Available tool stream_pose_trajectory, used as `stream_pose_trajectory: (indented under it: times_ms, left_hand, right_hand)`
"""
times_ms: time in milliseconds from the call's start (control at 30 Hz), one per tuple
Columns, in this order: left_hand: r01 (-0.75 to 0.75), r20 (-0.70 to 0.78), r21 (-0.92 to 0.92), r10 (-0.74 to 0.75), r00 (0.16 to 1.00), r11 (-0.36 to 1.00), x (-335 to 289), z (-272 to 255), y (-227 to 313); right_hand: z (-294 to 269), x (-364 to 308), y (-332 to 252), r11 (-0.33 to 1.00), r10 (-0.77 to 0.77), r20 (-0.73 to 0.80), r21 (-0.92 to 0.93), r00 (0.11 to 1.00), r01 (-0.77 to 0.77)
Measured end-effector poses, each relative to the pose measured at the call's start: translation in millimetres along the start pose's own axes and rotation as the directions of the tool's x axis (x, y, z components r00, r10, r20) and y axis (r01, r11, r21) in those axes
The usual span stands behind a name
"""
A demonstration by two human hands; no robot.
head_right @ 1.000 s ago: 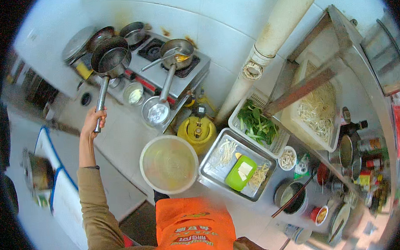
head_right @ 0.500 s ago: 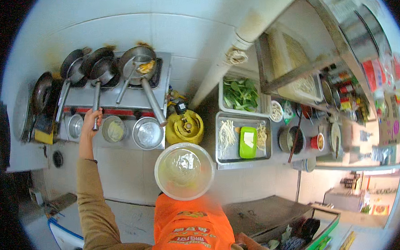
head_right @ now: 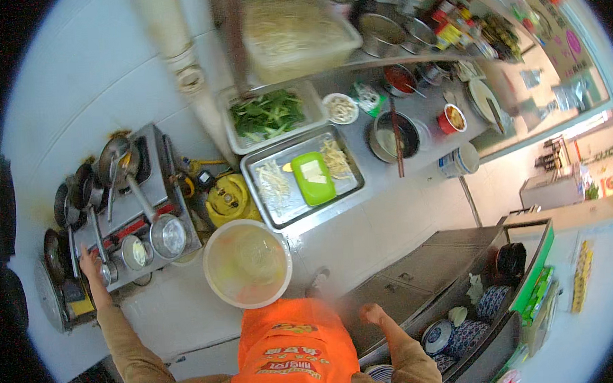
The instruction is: The person assembles a noodle bowl by adding noodles, sauce, and vegetables from various containers into a bowl. They then cover the bowl with a plastic lid and place it into a plastic bag.
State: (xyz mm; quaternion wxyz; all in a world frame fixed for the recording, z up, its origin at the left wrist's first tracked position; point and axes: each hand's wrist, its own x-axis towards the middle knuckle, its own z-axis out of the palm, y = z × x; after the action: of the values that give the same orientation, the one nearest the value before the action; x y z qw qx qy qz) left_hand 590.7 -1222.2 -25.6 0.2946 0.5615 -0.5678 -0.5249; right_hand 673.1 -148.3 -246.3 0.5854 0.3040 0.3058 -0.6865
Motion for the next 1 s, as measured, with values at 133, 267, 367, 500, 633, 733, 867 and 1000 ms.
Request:
stream_pose_trajectory:
  times_ms: [133,267,367,500,633,733,867,1000]
  left_hand:
    - [-0.381,-0.166,0.278,0.435,0.885,0.882,-82.0,-5.2,24.9]
    - [-0.457,0.039,-0.105,0.463,0.886,0.883,-238.6,93.0,46.3]
    - [-0.475,0.471,-0.184,0.502,0.726,0.860,-390.4,196.3,60.9]
    - [-0.378,0.914,-0.073,0.213,0.344,0.923,-599.4,309.9,64.7]
    - [-0.346,0.970,0.077,-0.151,-0.192,0.935,-752.3,399.0,34.2]
    - [-0.465,0.859,0.067,-0.288,-0.423,0.883,-839.4,453.8,-0.5]
    - [-0.650,0.774,-0.147,-0.323,-0.545,0.746,-914.6,547.0,-35.0]
    - [-0.698,0.769,-0.236,-0.308,-0.560,0.676,-968.1,660.3,-65.3]
  right_hand:
    - [-24.7,-1.6,-6.1,0.721,-0.355,-0.441,-0.690,0.825,-0.059]
    - [-77.4,1.6,-8.6,0.627,-0.500,-0.449,-0.778,0.741,-0.048]
    - [-115.8,1.9,-12.5,0.572,-0.617,-0.417,-0.820,0.667,0.015]
    - [-142.9,-5.4,-31.1,0.561,-0.694,-0.428,-0.825,0.580,0.062]
    - [-150.7,-35.4,-55.1,0.586,-0.758,-0.460,-0.792,0.462,0.173]
    - [-166.1,-58.3,-89.9,0.642,-0.745,-0.538,-0.739,0.395,0.204]
    - [-210.1,-101.1,-150.6,0.516,-0.740,-0.494,-0.852,0.458,-0.086]
    - [-248.2,-158.4,-231.3,0.746,-0.660,-0.672,-0.639,0.337,0.188]
